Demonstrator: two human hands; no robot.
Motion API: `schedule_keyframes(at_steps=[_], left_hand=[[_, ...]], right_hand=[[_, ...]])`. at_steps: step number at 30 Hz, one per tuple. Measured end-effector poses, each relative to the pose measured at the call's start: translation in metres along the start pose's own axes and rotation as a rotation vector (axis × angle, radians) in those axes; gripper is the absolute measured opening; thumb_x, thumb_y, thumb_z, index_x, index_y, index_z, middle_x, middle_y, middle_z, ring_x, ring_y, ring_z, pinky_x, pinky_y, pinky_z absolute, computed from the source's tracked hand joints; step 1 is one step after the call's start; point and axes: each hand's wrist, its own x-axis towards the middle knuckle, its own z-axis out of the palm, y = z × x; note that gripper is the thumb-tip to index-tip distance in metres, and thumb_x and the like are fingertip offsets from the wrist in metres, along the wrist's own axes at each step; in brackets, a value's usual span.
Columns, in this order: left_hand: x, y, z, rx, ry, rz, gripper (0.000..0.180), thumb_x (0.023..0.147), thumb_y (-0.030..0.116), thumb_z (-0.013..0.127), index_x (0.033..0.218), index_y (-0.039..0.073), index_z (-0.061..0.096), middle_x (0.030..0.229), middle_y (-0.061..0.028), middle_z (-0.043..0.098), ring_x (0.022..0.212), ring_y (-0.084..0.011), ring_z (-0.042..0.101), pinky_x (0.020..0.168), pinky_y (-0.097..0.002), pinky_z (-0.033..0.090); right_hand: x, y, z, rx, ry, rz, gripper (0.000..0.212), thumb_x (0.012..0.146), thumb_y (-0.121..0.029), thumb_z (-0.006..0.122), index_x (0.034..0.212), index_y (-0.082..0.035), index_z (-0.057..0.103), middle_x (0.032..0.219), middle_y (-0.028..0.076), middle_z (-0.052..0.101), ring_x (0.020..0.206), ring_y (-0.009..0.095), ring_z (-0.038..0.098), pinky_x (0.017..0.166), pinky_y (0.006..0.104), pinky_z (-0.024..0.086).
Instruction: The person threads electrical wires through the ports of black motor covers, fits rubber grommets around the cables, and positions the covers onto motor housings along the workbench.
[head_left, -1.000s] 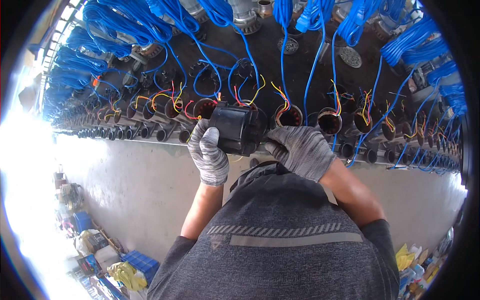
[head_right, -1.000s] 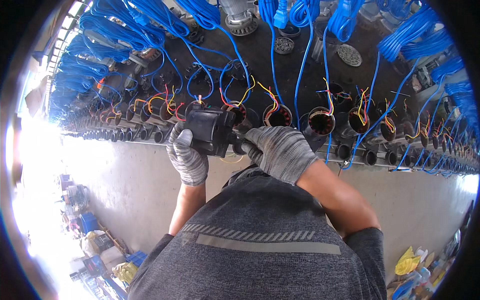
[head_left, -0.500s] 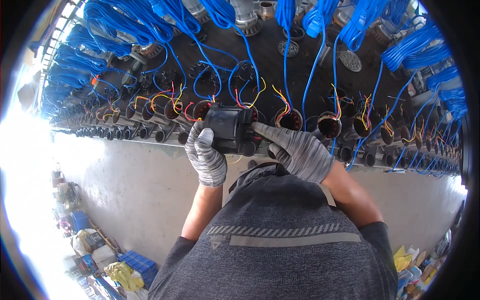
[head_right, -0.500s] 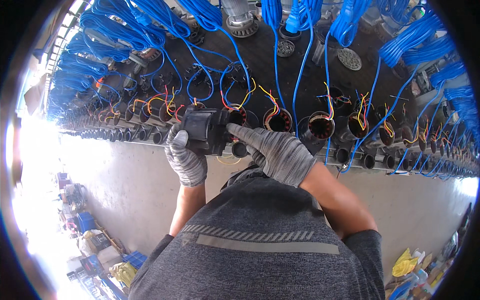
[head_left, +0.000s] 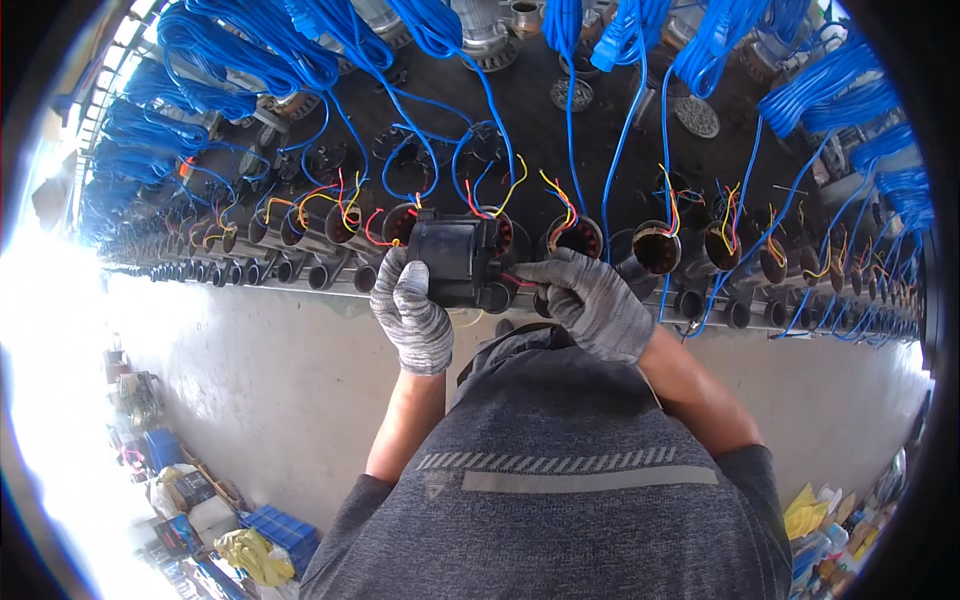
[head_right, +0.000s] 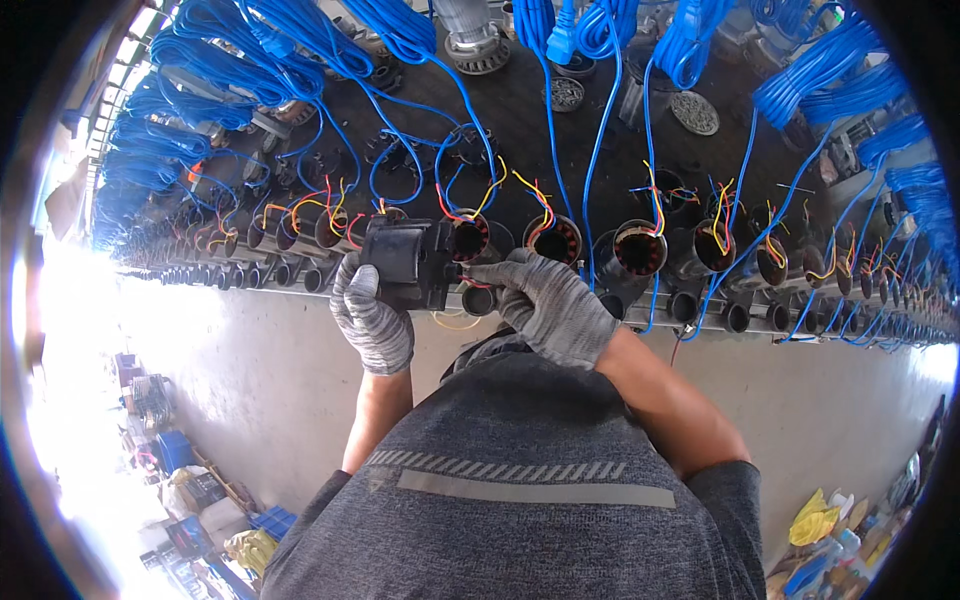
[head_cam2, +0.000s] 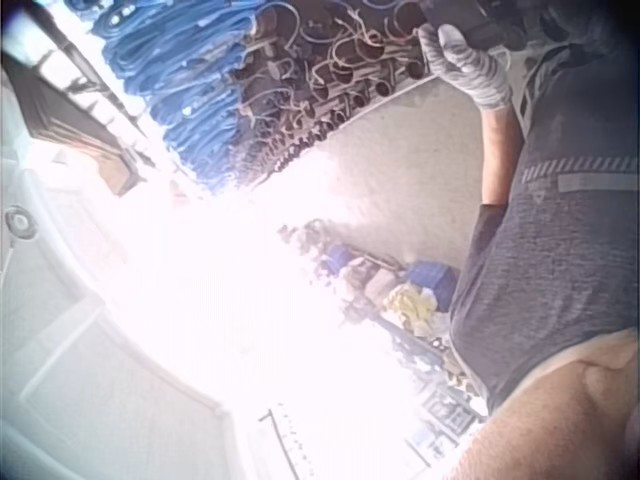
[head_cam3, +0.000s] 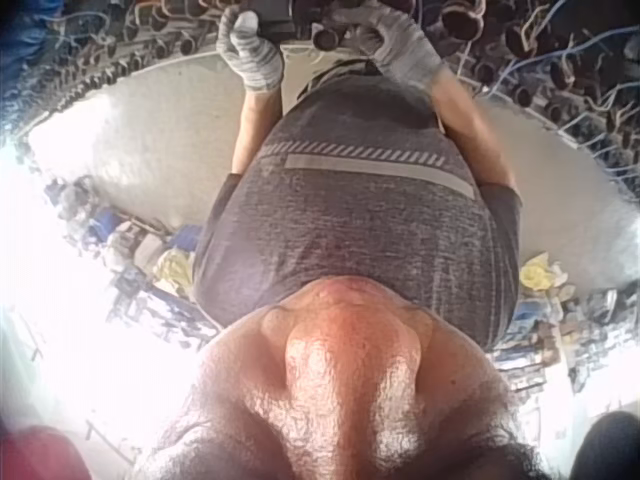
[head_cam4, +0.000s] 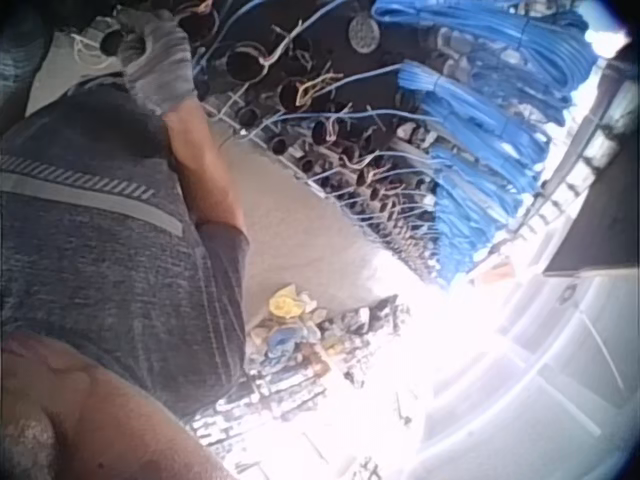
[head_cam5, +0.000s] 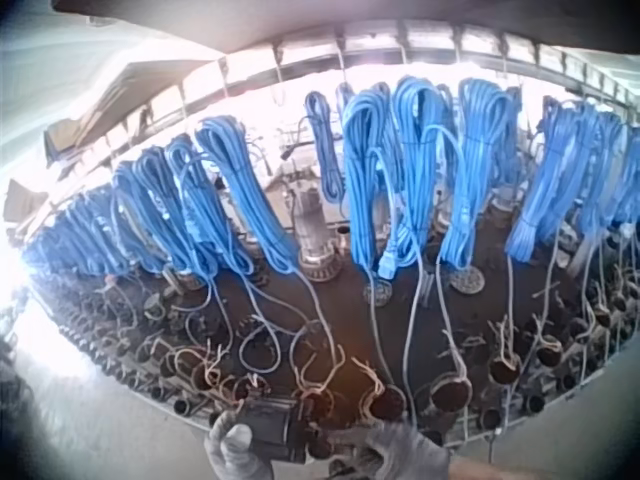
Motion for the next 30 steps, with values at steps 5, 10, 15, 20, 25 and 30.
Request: schedule_keyframes(at_steps=[5, 10, 15, 20, 25, 30], left_hand=[[-0.002, -0.003, 0.001, -0.046, 0.011, -0.016, 0.024, 0.088, 0.02, 0.061, 0.104, 0.002, 0.063, 0.094, -0.0058, 0.067, 0.083, -0.0167, 0.068, 0.074, -0.0309, 0.057], [-0.003, -0.003, -0.002, -0.032, -0.017, -0.042, 0.025, 0.088, 0.02, 0.061, 0.104, 0.002, 0.063, 0.094, -0.0059, 0.068, 0.084, -0.017, 0.067, 0.075, -0.0313, 0.057], [-0.008, 0.005, 0.002, 0.029, -0.083, 0.021, 0.028, 0.089, 0.022, 0.063, 0.106, 0.0, 0.064, 0.096, -0.0058, 0.068, 0.088, -0.0164, 0.066, 0.08, -0.0314, 0.055], [-0.01, 0.004, 0.0, 0.147, -0.149, 0.126, 0.033, 0.092, 0.027, 0.064, 0.108, -0.002, 0.066, 0.099, -0.0057, 0.069, 0.091, -0.014, 0.063, 0.085, -0.0301, 0.051], [-0.014, 0.015, 0.007, 0.167, -0.166, 0.097, 0.034, 0.093, 0.028, 0.063, 0.108, -0.002, 0.067, 0.099, -0.0056, 0.07, 0.091, -0.0137, 0.063, 0.084, -0.0298, 0.051], [-0.018, 0.013, 0.007, 0.249, -0.189, 0.09, 0.033, 0.097, 0.029, 0.061, 0.108, -0.002, 0.068, 0.098, -0.0055, 0.07, 0.09, -0.0129, 0.062, 0.083, -0.0294, 0.05]], right_hand=[[0.001, -0.002, 0.008, -0.37, 0.127, -0.016, 0.033, 0.087, -0.001, 0.063, 0.118, -0.009, 0.07, 0.097, 0.013, 0.065, 0.082, 0.032, 0.066, 0.074, 0.0369, 0.055], [0.002, 0.008, 0.005, -0.67, 0.156, -0.268, 0.024, 0.088, -0.012, 0.068, 0.112, -0.007, 0.07, 0.097, 0.014, 0.067, 0.085, 0.032, 0.068, 0.074, 0.0396, 0.056], [0.009, 0.003, 0.01, -0.167, 0.091, 0.022, 0.023, 0.091, -0.021, 0.069, 0.107, -0.004, 0.07, 0.092, 0.016, 0.069, 0.087, 0.034, 0.068, 0.076, 0.0401, 0.055], [0.011, 0.026, 0.018, -0.448, -0.003, -0.19, 0.019, 0.095, -0.018, 0.063, 0.106, -0.003, 0.067, 0.09, 0.021, 0.069, 0.087, 0.041, 0.067, 0.076, 0.0456, 0.054], [0.006, -0.007, 0.009, -0.451, 0.009, -0.079, 0.016, 0.095, -0.015, 0.062, 0.104, -0.003, 0.066, 0.088, 0.021, 0.068, 0.085, 0.042, 0.066, 0.074, 0.0465, 0.053], [0.012, 0.0, 0.005, -0.56, -0.053, -0.022, 0.018, 0.096, -0.015, 0.061, 0.104, -0.001, 0.068, 0.089, 0.022, 0.069, 0.086, 0.04, 0.067, 0.073, 0.0447, 0.053]])
